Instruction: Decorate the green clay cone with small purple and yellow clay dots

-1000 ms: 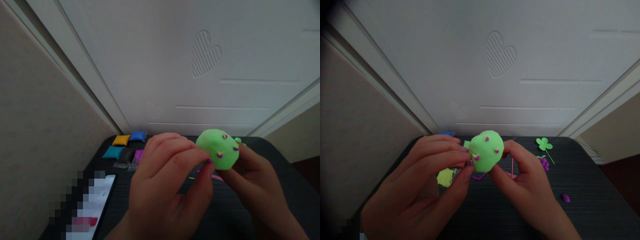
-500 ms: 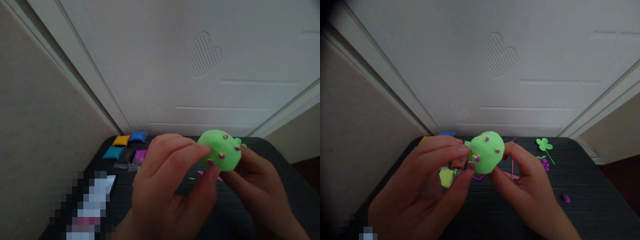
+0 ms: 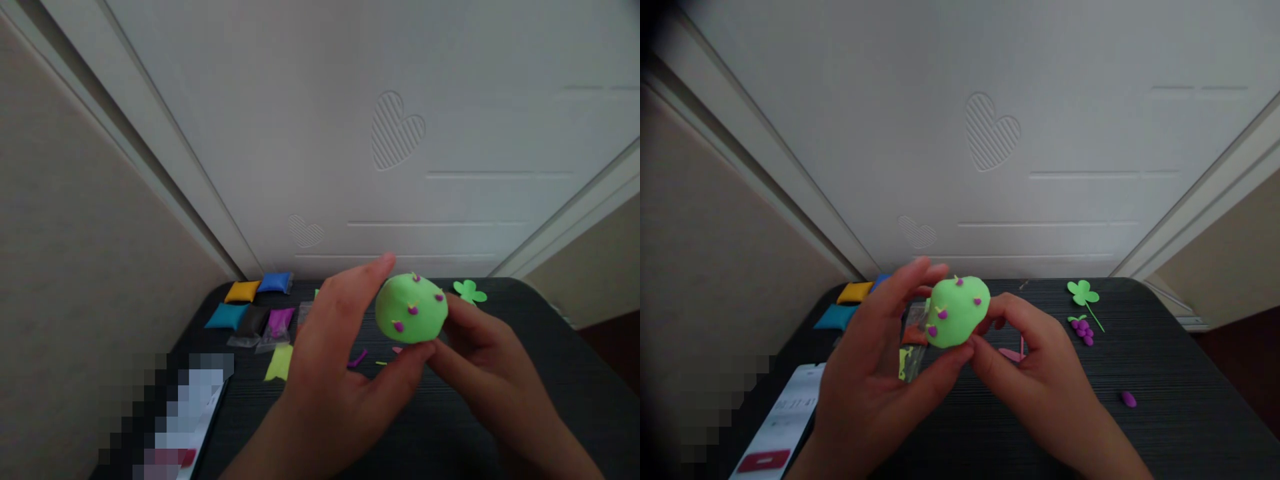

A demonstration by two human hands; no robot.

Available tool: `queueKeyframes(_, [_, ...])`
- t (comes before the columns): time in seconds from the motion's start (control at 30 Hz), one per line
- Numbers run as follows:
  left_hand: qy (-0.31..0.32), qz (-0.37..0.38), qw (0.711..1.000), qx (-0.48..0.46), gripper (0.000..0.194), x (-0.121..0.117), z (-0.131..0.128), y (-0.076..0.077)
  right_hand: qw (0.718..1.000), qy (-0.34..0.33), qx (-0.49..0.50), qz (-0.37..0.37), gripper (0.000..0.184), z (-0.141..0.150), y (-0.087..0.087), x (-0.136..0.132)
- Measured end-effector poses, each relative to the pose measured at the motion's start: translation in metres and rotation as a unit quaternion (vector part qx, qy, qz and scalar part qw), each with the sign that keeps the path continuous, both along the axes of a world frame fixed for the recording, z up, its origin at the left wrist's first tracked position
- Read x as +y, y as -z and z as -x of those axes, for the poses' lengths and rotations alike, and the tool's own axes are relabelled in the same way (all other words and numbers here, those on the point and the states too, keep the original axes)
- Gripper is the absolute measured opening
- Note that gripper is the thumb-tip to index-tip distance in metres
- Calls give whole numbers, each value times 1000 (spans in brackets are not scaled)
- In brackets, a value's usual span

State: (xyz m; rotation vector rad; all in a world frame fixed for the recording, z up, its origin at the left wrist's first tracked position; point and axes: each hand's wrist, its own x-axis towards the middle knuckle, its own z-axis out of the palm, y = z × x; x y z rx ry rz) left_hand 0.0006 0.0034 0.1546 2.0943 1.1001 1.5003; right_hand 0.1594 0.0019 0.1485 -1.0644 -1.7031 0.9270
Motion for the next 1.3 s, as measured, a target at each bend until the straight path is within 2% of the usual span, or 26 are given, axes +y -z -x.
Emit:
queueKeyframes(0.2, [-11,-35,998,56,53,2,2,-5,1000,-9,-15,-10,12,1,0,2])
queueKeyframes(0.43, [-6,-5,999,45,49,2,1,-4,999,0,-19,-30,18,-1,2,2])
queueKeyframes(0.6, [-11,5,999,37,48,2,1,-3,999,3,-17,-30,14,-1,2,1])
queueKeyframes(1.0, [1,5,999,34,47,4,-1,-2,999,16,-20,-45,13,-1,3,1])
queueKeyframes(1.1, [-9,22,999,28,54,4,-1,0,999,24,-22,-40,13,-1,4,1])
queueKeyframes(1.2, [-26,40,999,1,69,5,0,1,998,45,-20,-33,14,-1,7,6])
queueKeyframes(1.3, [-21,57,998,-12,66,10,5,2,994,104,-15,-28,17,0,14,17])
